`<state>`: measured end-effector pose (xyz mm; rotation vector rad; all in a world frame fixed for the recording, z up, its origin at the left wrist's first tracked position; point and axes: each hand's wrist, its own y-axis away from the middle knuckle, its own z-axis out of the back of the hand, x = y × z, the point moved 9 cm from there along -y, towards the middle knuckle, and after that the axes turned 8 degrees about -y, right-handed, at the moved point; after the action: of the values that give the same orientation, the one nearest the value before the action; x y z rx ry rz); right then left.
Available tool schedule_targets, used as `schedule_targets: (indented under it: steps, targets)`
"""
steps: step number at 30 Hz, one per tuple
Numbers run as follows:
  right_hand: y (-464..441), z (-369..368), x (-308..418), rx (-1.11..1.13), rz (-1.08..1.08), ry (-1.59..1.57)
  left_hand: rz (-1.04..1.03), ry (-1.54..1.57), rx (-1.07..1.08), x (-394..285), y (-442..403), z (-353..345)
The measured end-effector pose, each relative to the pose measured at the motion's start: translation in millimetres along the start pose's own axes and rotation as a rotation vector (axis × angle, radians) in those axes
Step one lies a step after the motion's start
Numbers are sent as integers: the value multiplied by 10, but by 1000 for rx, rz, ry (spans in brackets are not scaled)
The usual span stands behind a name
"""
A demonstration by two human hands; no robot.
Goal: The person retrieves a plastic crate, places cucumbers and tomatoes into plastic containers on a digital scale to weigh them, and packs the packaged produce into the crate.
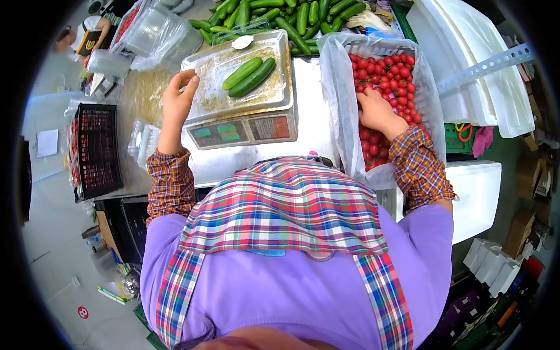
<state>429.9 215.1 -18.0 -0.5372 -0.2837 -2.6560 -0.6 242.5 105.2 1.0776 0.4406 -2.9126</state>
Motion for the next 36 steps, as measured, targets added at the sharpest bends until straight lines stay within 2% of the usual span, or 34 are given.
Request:
schedule_targets:
  steps: [4,7,8,11,12,16,19,22,26,28,31,35,36]
  targets:
    - [46,-56,61,46,58,58,-10,50,6,61,159,-59]
    - [183,-42,170,140,-87,-101,-9,46,-21,29,158,26]
    - [218,-108,141,146,-31,-176,-7,62,-50,57,142,93]
    - [321,-126,142,143,-44,-235,29,114,-131,271,130,270]
    - [325,-127,184,44,69,-362,59,131,-134,335,152,326]
    - [417,-340,184,63,-40,-180,120,228,-159,561,336,397]
    - [420,-285,291,55,2,-165,212,259,-134,665,475,359]
    - [445,-324,284,69,35,-173,160,268,-123,616,510,239]
    - [454,-292,337,65,95,-261,-124,-23,44,-6,352,-172]
    - [433,-282,296,63,83,-277,-233,-185,132,-91,167,-544]
    - [468,-206,262,70,-44,-262,-212,-560,371,30,-53,-1052]
    - [454,8,-15,-98,-15,-403,-277,-764,637,-33,-241,-1397]
    - [441,34,-116,-60,-155,-581,-276,-777,674,-12,-266,-1449]
